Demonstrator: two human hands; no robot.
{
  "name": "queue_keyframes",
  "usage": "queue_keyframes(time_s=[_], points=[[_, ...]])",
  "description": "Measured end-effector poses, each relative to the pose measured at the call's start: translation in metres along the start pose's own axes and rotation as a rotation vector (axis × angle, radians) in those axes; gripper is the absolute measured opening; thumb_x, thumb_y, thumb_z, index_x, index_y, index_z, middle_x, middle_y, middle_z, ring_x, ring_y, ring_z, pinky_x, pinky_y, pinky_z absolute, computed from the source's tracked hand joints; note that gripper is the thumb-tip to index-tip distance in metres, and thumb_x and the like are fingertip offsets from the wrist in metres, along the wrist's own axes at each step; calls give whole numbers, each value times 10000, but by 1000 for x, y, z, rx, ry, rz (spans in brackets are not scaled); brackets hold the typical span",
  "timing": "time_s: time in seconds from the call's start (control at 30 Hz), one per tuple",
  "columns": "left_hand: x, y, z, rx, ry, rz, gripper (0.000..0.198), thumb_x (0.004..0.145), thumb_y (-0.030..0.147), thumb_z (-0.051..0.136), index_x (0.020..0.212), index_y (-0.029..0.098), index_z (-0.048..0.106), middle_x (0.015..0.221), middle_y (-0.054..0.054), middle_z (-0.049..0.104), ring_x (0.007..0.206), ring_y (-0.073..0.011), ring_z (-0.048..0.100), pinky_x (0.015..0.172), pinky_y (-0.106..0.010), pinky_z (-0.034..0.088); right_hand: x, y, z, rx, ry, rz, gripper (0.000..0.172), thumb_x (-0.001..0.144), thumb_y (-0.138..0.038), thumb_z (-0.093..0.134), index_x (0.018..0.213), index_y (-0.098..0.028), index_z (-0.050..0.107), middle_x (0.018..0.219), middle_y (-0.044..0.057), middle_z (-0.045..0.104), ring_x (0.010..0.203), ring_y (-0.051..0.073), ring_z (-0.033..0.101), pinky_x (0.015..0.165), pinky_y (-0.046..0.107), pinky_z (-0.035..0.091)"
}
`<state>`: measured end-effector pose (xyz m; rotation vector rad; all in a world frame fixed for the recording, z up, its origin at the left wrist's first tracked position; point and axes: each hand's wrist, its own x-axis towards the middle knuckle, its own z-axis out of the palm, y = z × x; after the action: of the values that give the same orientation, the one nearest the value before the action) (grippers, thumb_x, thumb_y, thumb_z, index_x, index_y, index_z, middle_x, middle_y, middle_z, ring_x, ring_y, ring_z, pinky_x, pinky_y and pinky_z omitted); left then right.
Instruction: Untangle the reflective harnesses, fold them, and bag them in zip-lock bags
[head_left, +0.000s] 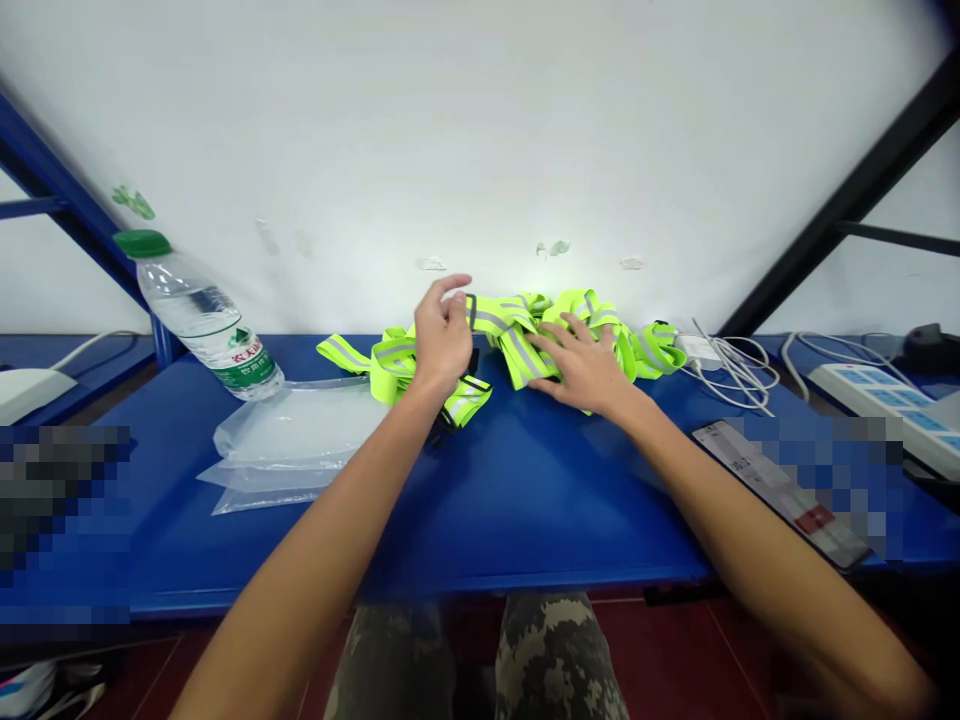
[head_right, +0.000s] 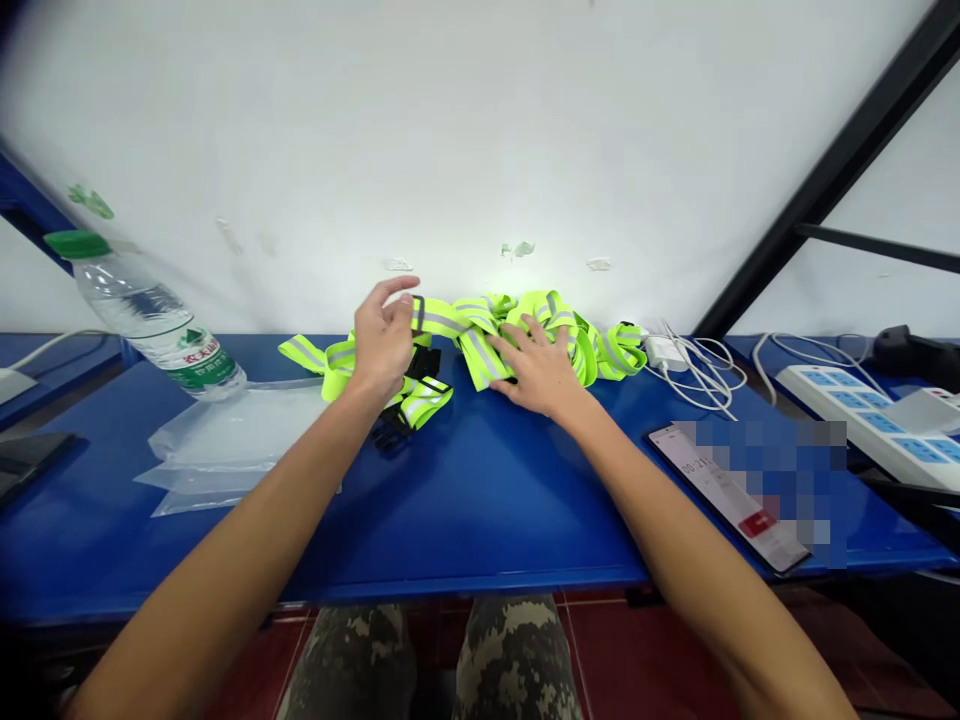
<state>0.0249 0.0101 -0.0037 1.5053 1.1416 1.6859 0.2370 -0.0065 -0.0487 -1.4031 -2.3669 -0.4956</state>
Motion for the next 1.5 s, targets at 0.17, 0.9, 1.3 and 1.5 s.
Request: queue_keyframes(time_s=[0.17,0.9,1.3,1.5], points=[[14,22,-12,-436,95,-131,142,905,289,583,1024,214,602,787,-18,603,765,-157,653,735,-297,548,3,15,-6,-18,-9,198,604,800,-177,506,1400,-246,485,1378,131,578,1344,429,344,968,755,262],[6,-6,-21,253,248,274,269,872,257,560,1131,190,537,1055,-85,654,1034,-214,627,943,-401,510,12,23,-30,498,491,451,340,765,-206,427,964,-225,702,1151,90,666,1179,310,553,1041,534,396],[-54,-4,22,490,-460,654,380,822,245,618,1167,176,476,1143,-120,633,1091,-251,613,940,-412,512,10,-7,-37,1366,175,502,272,802,-395,514,930,-246,702,842,11,718,860,228,668,744,333,539],[-51,-3,19,590,-514,737,211,818,223,578,1017,168,533,1142,-129,631,1055,-244,607,923,-382,506,11,-4,-34,1459,202,578,275,750,-362,552,927,-224,711,782,3,715,795,212,676,709,325,536]])
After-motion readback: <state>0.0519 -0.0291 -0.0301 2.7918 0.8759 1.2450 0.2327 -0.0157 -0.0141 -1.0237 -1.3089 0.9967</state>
